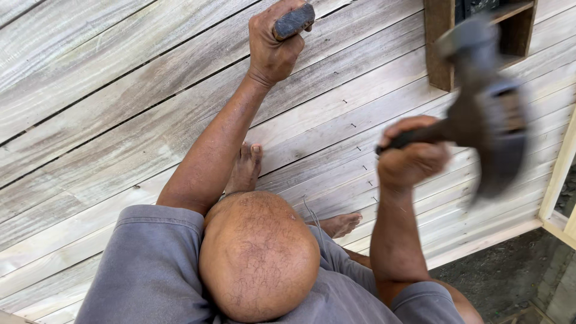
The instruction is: The person sits on a row of light wooden planks and hammers nails into the planks, repeatedly positioning nails by hand and driving them in with a hammer, working along the plank surface.
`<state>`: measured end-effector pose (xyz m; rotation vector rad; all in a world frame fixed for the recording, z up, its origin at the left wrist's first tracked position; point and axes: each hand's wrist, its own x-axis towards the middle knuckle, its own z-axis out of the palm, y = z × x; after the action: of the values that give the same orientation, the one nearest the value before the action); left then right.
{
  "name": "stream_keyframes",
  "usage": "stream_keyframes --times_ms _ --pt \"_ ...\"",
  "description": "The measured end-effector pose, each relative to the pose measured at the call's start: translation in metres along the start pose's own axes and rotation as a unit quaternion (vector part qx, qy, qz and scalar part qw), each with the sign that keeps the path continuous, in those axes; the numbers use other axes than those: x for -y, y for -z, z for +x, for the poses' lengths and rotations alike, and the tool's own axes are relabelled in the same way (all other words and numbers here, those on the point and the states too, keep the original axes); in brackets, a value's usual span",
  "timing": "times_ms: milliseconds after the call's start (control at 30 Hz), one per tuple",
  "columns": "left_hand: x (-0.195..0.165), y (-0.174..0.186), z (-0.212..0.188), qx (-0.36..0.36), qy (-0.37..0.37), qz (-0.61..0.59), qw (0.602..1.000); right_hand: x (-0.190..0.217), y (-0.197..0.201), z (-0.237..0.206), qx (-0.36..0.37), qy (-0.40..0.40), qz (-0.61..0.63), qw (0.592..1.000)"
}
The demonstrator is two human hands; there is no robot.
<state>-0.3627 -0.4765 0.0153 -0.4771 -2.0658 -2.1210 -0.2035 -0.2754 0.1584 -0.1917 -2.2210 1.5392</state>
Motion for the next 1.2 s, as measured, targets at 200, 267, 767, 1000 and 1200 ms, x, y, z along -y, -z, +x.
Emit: stream_keyframes --times_ms 200,267,767,1000,1200 --pt "-0.013 0.001 0.001 0.003 0.010 -0.033 0.999 -0.096 -0.056 -0.025 0.110 -0.184 -0.284 0.934" --pt "-0.013 0.001 0.001 -0.001 -0.002 -0.017 1.000 -0.093 -0.051 -0.027 0.077 -0.161 -0.240 0.954" --pt "-0.002 -0.002 -0.008 0.001 -0.009 -0.019 1.000 -0.100 -0.045 -0.041 0.117 -0.167 -0.280 0.938" --pt "-0.004 -0.002 -0.008 0.025 0.012 -0.028 0.999 -0.071 -0.034 -0.040 0.026 -0.051 -0.127 0.990" --pt "-0.016 0.012 -0.013 0.091 0.060 0.022 0.994 -0.095 -0.056 -0.042 0.162 -0.249 -0.374 0.879"
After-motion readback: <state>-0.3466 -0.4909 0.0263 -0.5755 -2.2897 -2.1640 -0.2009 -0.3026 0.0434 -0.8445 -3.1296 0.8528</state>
